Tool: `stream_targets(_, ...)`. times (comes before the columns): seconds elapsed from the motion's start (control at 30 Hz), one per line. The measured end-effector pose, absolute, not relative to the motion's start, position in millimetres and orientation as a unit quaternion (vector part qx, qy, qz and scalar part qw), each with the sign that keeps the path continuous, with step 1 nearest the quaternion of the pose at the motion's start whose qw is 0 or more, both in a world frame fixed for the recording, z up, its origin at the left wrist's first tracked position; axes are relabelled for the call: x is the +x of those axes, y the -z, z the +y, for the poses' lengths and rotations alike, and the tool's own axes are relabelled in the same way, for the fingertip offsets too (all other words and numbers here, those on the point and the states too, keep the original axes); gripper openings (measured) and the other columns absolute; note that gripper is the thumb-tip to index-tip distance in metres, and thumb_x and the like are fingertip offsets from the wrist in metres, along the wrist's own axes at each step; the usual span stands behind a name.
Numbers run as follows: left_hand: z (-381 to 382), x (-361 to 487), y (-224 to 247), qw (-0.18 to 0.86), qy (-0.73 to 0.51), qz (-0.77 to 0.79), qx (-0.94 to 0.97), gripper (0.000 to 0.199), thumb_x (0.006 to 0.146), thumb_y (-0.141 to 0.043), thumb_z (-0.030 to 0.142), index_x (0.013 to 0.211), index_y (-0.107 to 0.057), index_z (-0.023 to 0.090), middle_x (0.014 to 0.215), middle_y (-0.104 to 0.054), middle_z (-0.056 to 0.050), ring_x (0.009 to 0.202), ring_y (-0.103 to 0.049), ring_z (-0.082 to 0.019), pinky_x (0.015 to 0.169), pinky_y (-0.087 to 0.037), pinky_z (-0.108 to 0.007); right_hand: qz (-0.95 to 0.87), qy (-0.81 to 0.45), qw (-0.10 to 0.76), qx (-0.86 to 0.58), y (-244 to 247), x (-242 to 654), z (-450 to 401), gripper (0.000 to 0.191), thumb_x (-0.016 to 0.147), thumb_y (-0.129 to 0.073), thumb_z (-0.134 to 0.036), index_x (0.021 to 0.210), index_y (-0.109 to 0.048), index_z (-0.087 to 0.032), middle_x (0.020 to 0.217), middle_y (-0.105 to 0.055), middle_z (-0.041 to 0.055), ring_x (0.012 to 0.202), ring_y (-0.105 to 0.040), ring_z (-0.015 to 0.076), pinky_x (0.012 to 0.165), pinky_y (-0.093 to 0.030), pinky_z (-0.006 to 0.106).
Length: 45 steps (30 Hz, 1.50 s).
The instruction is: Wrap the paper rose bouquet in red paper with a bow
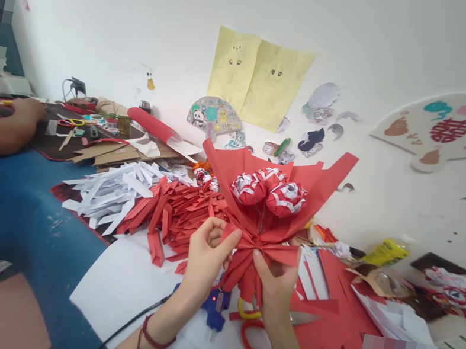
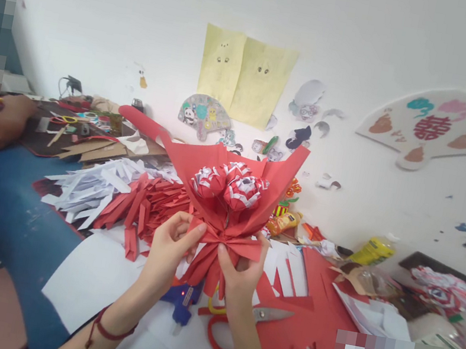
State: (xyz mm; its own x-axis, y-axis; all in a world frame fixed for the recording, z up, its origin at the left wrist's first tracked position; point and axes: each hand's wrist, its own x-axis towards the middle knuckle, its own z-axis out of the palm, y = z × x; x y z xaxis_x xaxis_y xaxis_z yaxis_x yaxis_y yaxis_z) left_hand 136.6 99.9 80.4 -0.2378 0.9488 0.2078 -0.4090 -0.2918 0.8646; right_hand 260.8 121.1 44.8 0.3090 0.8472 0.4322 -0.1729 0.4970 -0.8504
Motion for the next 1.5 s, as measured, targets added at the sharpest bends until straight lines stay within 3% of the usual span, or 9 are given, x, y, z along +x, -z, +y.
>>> stream_targets(0.77,99,137,-81,0.488,-0.704,0.352,0.378,0.036,0.074,-0.079,0.041,0.078,-0.051,0.019,0.053,-0.05,0.009,0.041,-0.044,-0.006,0.038,-0.037,-0.015,-0.477,-0.332,0.727,-0.366,-43,263,123,0.081,0.066,-0.085,-0.032,0.136,-0.045,-0.023,0.125,-0.064,0.0102,0.105,-0.067,0.0225,0.099,-0.053,0.044)
stream_targets(1.0,95,137,-83,0.476,-0.706,0.358,0.383,0.037,0.074,-0.079,0.044,0.077,-0.051,0.018,0.057,-0.052,0.007,0.042,-0.043,-0.005,0.038,-0.036,-0.015,-0.464,-0.331,0.736,-0.366,-45,261,117,0.075,0.065,-0.086,-0.029,0.129,-0.048,-0.025,0.117,-0.067,0.0075,0.102,-0.068,0.0221,0.092,-0.057,0.04)
stream_targets(1.23,91,135,-80,0.463,-0.703,0.372,0.39,0.039,0.075,-0.079,0.046,0.079,-0.05,0.019,0.059,-0.054,0.006,0.042,-0.041,-0.005,0.039,-0.035,-0.015,-0.431,-0.325,0.746,-0.39,-56,254,104,0.067,0.062,-0.086,-0.029,0.118,-0.052,-0.027,0.099,-0.071,0.0015,0.087,-0.071,0.021,0.079,-0.061,0.033)
stream_targets(1.5,86,137,-81,0.461,-0.711,0.38,0.37,0.039,0.073,-0.08,0.047,0.08,-0.052,0.021,0.061,-0.059,0.004,0.041,-0.039,-0.005,0.037,-0.033,-0.016,-0.416,-0.3,0.747,-0.423,-67,241,93,0.059,0.062,-0.082,-0.035,0.113,-0.052,-0.031,0.095,-0.076,0.0017,0.083,-0.074,0.0244,0.075,-0.064,0.036)
